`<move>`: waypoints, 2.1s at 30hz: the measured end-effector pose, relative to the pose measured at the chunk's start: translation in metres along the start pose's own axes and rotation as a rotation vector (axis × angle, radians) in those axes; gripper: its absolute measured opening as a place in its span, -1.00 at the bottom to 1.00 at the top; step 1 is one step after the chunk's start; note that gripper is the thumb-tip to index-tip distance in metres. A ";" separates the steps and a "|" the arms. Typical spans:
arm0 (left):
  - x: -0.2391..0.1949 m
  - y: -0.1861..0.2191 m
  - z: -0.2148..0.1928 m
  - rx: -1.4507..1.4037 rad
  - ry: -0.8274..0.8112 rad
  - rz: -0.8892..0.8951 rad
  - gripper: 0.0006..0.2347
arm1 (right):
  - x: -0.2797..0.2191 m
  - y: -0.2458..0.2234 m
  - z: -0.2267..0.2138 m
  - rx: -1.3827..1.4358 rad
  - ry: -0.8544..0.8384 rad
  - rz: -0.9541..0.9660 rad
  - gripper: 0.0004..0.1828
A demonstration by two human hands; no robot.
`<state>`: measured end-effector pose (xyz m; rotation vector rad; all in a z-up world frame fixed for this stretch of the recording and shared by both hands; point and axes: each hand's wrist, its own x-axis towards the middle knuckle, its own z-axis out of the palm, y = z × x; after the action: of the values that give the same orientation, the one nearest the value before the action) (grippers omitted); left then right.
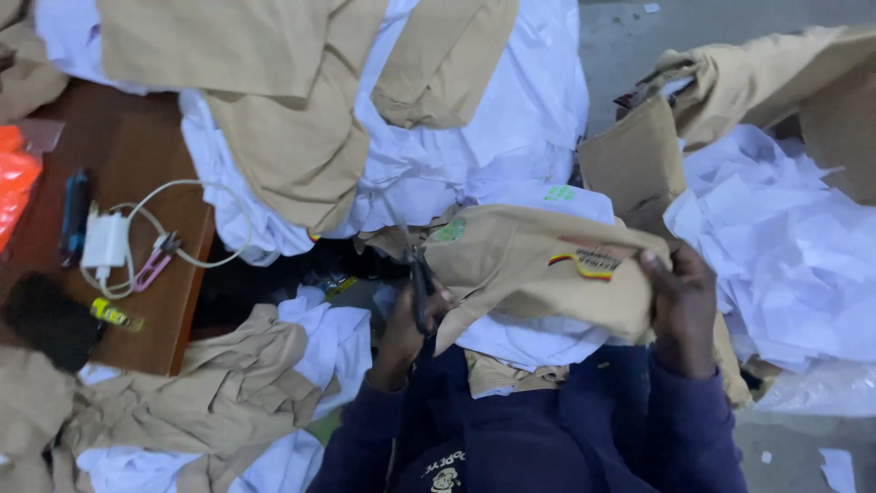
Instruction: Trimming excess white fabric or labels from tan shirts using scissors in a factory setting.
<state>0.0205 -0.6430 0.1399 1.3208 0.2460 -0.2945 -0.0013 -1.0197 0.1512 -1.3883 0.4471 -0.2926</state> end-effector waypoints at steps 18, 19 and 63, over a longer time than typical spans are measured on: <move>-0.028 -0.036 0.077 0.098 -0.083 -0.010 -0.79 | -0.105 0.042 0.064 -0.905 -0.419 -0.585 -0.13; -0.034 -0.020 0.082 0.099 -0.087 0.000 -0.79 | -0.105 0.042 0.068 -0.903 -0.413 -0.596 -0.13; -0.035 0.071 0.143 -0.163 -0.065 0.077 -0.79 | -0.044 -0.001 0.085 1.121 -0.660 0.224 -0.26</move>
<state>0.0136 -0.7642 0.2501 1.1551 0.1600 -0.2468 -0.0004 -0.9252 0.1684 -0.2725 -0.1374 0.1185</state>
